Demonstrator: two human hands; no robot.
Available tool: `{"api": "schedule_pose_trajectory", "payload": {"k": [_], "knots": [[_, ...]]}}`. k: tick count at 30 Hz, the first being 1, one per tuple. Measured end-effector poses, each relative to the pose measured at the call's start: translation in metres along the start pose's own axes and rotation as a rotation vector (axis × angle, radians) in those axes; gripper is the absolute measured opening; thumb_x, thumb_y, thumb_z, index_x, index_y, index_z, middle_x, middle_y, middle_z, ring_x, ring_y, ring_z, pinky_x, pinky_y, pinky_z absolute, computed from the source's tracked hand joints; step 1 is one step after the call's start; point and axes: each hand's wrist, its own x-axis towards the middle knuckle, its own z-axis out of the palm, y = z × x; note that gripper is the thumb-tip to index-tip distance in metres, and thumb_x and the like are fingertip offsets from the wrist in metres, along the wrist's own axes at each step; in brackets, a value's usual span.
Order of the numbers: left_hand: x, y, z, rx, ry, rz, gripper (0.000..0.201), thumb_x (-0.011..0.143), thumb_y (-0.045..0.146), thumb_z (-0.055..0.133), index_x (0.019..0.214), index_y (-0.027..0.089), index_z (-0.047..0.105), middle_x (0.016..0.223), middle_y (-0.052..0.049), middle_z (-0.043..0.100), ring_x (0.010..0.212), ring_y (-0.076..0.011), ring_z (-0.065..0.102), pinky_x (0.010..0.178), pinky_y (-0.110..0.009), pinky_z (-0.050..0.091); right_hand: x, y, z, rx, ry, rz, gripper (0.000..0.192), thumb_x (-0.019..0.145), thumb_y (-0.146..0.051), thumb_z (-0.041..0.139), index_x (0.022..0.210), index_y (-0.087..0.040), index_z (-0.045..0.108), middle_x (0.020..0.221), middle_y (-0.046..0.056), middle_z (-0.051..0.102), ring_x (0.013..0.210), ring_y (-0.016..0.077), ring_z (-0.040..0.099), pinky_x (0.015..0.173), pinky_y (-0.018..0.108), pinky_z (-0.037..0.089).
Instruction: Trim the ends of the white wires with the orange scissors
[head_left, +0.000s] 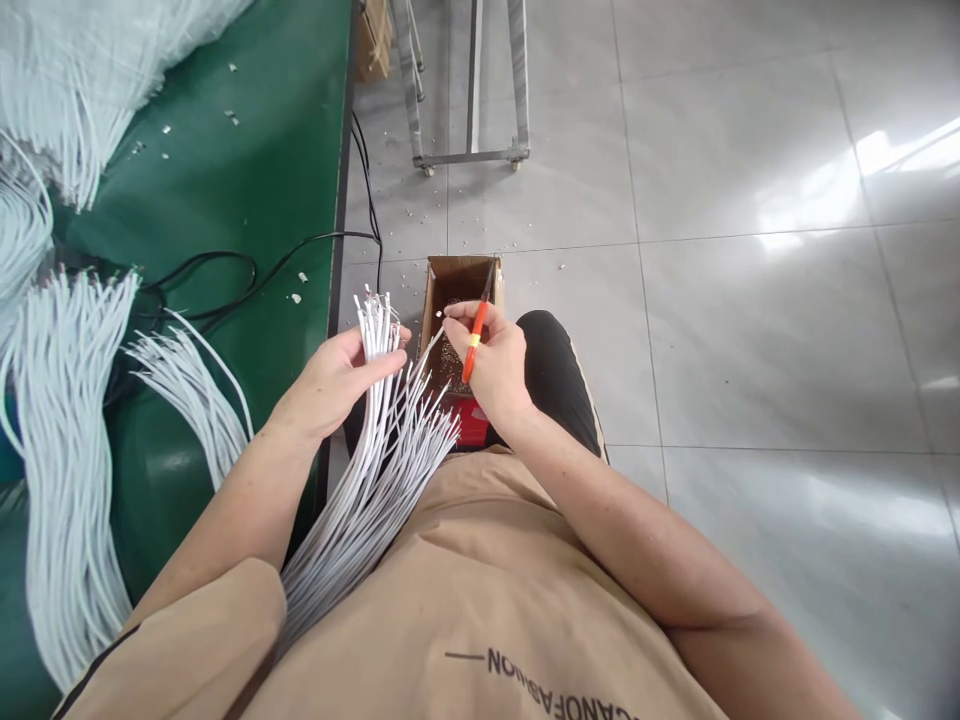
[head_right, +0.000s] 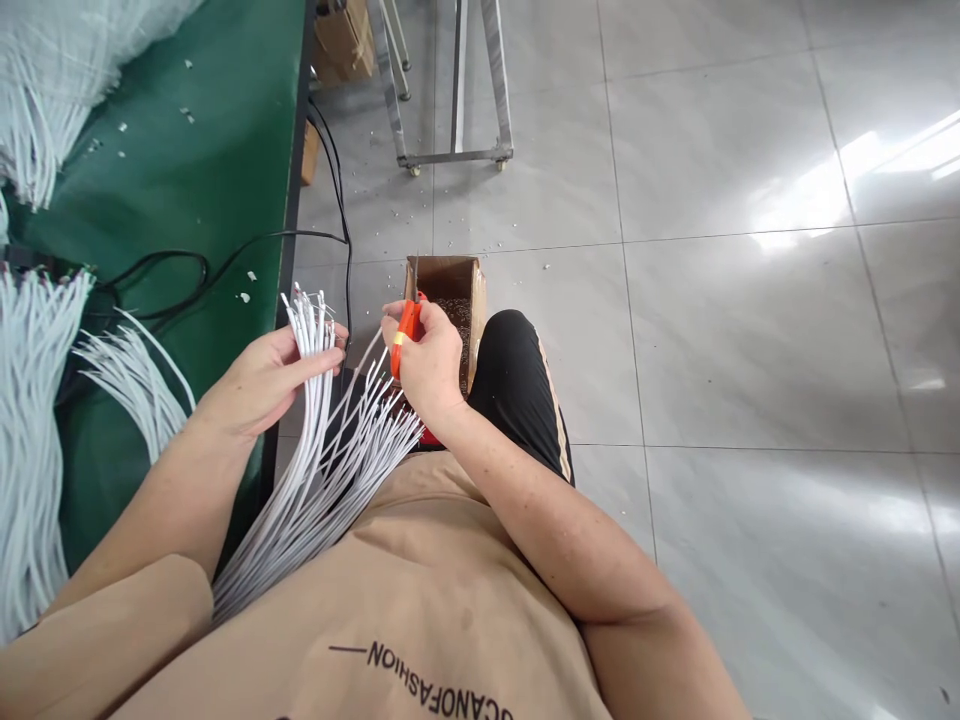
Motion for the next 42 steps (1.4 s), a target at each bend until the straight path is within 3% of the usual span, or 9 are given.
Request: {"api": "schedule_pose_trajectory", "payload": {"k": [4, 9, 16, 21, 24, 28, 30, 37, 42], "knots": [[0.001, 0.001, -0.004, -0.034, 0.037, 0.000, 0.040, 0.060, 0.027, 0.081, 0.096, 0.017, 0.068, 0.087, -0.001, 0.067, 0.081, -0.0154, 0.061, 0.082, -0.030, 0.046, -0.003, -0.006, 0.001, -0.055, -0.111, -0.089, 0.020, 0.078, -0.037, 0.061, 0.082, -0.018, 0.065, 0.077, 0.000, 0.059, 0.065, 0.0089, 0.048, 0.062, 0.023, 0.041], [0.003, 0.000, -0.002, -0.060, 0.006, 0.028, 0.039, 0.057, 0.024, 0.082, 0.091, 0.018, 0.064, 0.078, 0.003, 0.061, 0.070, -0.0105, 0.055, 0.074, -0.026, 0.045, 0.000, -0.012, 0.003, 0.001, -0.316, 0.066, 0.024, 0.077, -0.039, 0.061, 0.078, -0.015, 0.065, 0.065, -0.003, 0.053, 0.057, 0.0069, 0.042, 0.056, 0.022, 0.037], [0.003, -0.002, 0.003, -0.059, 0.027, 0.035, 0.041, 0.052, 0.025, 0.084, 0.082, 0.019, 0.057, 0.073, 0.004, 0.058, 0.067, -0.0118, 0.057, 0.071, -0.028, 0.048, -0.003, -0.017, 0.006, -0.031, -0.286, 0.149, 0.024, 0.065, -0.037, 0.071, 0.074, -0.015, 0.066, 0.061, -0.004, 0.053, 0.053, 0.0067, 0.040, 0.051, 0.022, 0.034], [0.002, 0.000, 0.002, -0.162, -0.008, -0.018, 0.041, 0.054, 0.025, 0.082, 0.083, 0.019, 0.054, 0.089, -0.002, 0.065, 0.074, -0.0145, 0.063, 0.077, -0.033, 0.052, -0.004, -0.017, 0.004, 0.005, -0.298, 0.179, 0.026, 0.072, -0.040, 0.063, 0.074, -0.014, 0.066, 0.057, -0.004, 0.047, 0.054, 0.0077, 0.041, 0.051, 0.022, 0.032], [0.002, 0.001, 0.002, -0.174, 0.023, -0.011, 0.038, 0.055, 0.022, 0.081, 0.079, 0.018, 0.051, 0.095, -0.003, 0.067, 0.076, -0.0150, 0.064, 0.079, -0.034, 0.052, -0.003, -0.010, -0.004, -0.223, -0.266, 0.056, 0.027, 0.078, -0.042, 0.056, 0.080, -0.017, 0.066, 0.061, -0.003, 0.050, 0.056, 0.0088, 0.042, 0.053, 0.023, 0.033], [0.003, -0.001, 0.003, -0.147, 0.095, 0.049, 0.036, 0.054, 0.017, 0.080, 0.077, 0.018, 0.052, 0.081, 0.000, 0.066, 0.083, -0.0157, 0.064, 0.084, -0.033, 0.050, -0.003, -0.002, -0.009, -0.778, -0.269, -0.209, 0.025, 0.079, -0.037, 0.054, 0.066, -0.016, 0.059, 0.069, 0.000, 0.055, 0.063, 0.0114, 0.047, 0.060, 0.026, 0.033], [0.004, -0.003, 0.003, -0.125, 0.118, 0.076, 0.036, 0.054, 0.016, 0.079, 0.078, 0.018, 0.053, 0.076, 0.001, 0.064, 0.079, -0.0150, 0.064, 0.082, -0.032, 0.050, -0.004, -0.002, -0.008, -0.948, -0.300, -0.285, 0.027, 0.081, -0.036, 0.052, 0.063, -0.017, 0.057, 0.069, 0.002, 0.057, 0.066, 0.0127, 0.050, 0.064, 0.027, 0.034], [0.005, -0.008, 0.006, 0.047, 0.208, 0.125, 0.037, 0.053, 0.022, 0.080, 0.082, 0.019, 0.056, 0.073, 0.003, 0.063, 0.068, -0.0139, 0.061, 0.073, -0.030, 0.049, -0.008, -0.003, -0.003, -1.176, -0.296, -0.401, 0.027, 0.083, -0.036, 0.049, 0.070, -0.016, 0.062, 0.073, 0.005, 0.062, 0.073, 0.0170, 0.056, 0.068, 0.030, 0.035], [0.005, -0.010, 0.006, 0.158, 0.245, 0.156, 0.036, 0.055, 0.026, 0.079, 0.084, 0.020, 0.058, 0.075, 0.001, 0.063, 0.070, -0.0154, 0.061, 0.072, -0.031, 0.050, -0.010, -0.007, -0.004, -1.226, -0.324, -0.382, 0.026, 0.084, -0.035, 0.051, 0.072, -0.016, 0.064, 0.074, 0.006, 0.063, 0.073, 0.0179, 0.057, 0.069, 0.030, 0.035]]}}
